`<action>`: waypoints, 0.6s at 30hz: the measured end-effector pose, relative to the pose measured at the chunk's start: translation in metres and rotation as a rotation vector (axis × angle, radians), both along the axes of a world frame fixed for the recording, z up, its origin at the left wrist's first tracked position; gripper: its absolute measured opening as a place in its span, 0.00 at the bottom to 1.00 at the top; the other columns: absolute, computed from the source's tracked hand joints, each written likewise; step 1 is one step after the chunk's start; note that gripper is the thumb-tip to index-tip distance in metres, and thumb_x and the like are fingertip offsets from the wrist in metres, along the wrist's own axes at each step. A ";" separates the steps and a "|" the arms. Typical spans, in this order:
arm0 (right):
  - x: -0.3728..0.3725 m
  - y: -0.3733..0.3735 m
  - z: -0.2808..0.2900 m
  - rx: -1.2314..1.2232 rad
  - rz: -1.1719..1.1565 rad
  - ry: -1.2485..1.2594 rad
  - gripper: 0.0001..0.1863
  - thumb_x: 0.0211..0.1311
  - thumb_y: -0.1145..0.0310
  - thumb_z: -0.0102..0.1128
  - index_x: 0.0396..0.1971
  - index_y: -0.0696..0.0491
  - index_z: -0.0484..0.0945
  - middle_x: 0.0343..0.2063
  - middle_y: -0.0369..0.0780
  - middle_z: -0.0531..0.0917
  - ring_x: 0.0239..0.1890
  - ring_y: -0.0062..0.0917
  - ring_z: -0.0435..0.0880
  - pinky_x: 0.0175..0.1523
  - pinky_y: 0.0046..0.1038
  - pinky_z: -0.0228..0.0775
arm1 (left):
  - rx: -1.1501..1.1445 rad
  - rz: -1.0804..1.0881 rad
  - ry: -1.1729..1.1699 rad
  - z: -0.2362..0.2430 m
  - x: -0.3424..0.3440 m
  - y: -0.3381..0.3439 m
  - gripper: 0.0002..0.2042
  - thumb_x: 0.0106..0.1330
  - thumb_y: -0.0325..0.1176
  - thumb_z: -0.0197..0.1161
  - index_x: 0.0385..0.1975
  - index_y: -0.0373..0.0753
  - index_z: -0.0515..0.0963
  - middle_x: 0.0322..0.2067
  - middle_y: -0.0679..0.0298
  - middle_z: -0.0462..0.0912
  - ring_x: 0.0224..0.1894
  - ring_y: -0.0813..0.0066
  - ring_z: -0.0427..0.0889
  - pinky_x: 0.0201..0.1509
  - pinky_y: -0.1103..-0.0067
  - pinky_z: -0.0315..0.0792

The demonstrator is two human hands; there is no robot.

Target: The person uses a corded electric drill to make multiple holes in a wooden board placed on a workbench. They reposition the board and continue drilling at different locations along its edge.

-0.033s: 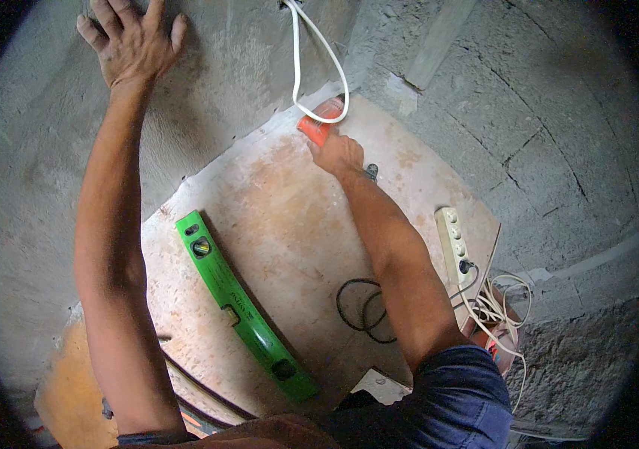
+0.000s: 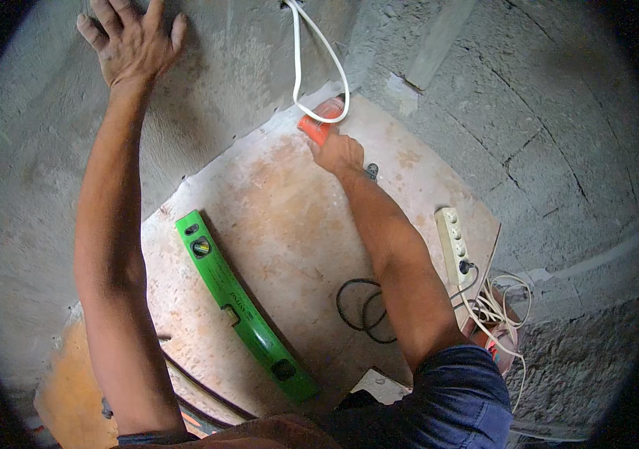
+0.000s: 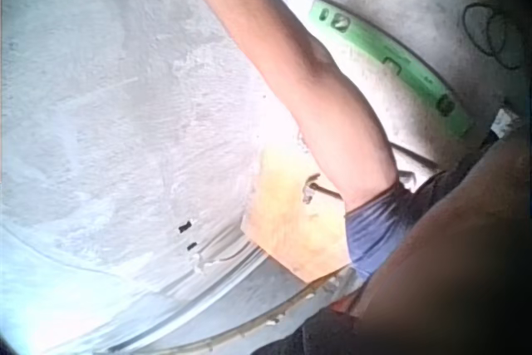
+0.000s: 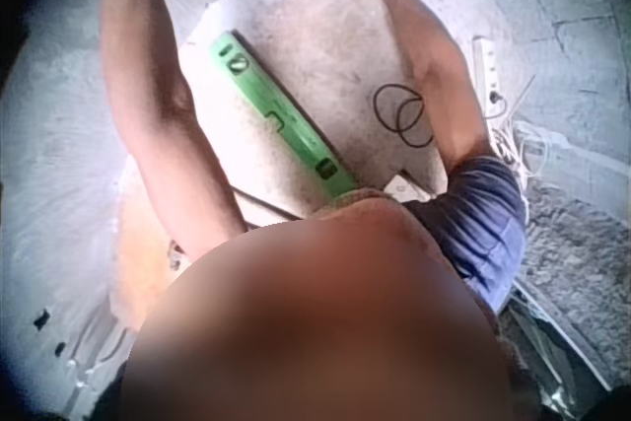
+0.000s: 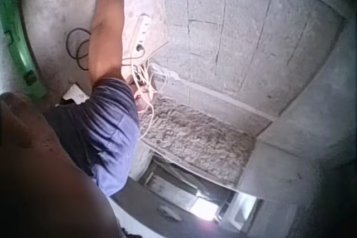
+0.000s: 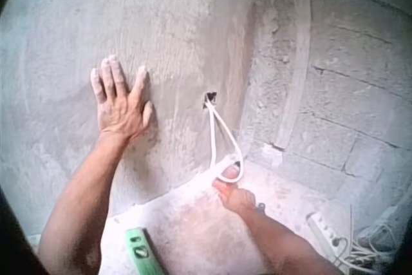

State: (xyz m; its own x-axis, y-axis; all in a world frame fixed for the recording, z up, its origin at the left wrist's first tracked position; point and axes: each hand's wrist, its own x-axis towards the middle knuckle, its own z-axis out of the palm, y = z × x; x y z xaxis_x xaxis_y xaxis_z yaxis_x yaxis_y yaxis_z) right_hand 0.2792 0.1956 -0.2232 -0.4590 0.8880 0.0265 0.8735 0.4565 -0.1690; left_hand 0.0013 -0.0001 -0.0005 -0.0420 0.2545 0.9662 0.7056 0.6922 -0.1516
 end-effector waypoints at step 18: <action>-0.009 0.008 0.002 0.009 0.006 -0.034 0.42 0.68 0.34 0.59 0.58 0.64 0.77 0.47 0.56 0.89 0.53 0.49 0.89 0.58 0.47 0.79 | 0.022 -0.059 0.025 -0.001 -0.007 0.003 0.43 0.59 0.56 0.65 0.78 0.52 0.66 0.79 0.27 0.45 0.82 0.28 0.38 0.82 0.38 0.29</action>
State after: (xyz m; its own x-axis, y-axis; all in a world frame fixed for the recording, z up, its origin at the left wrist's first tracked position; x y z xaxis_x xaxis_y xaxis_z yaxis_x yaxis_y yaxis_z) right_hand 0.2706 0.2032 -0.2211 -0.4647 0.8853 0.0193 0.8761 0.4628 -0.1353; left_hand -0.0053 0.0027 -0.0018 -0.0034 0.2344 0.9721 0.7413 0.6530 -0.1549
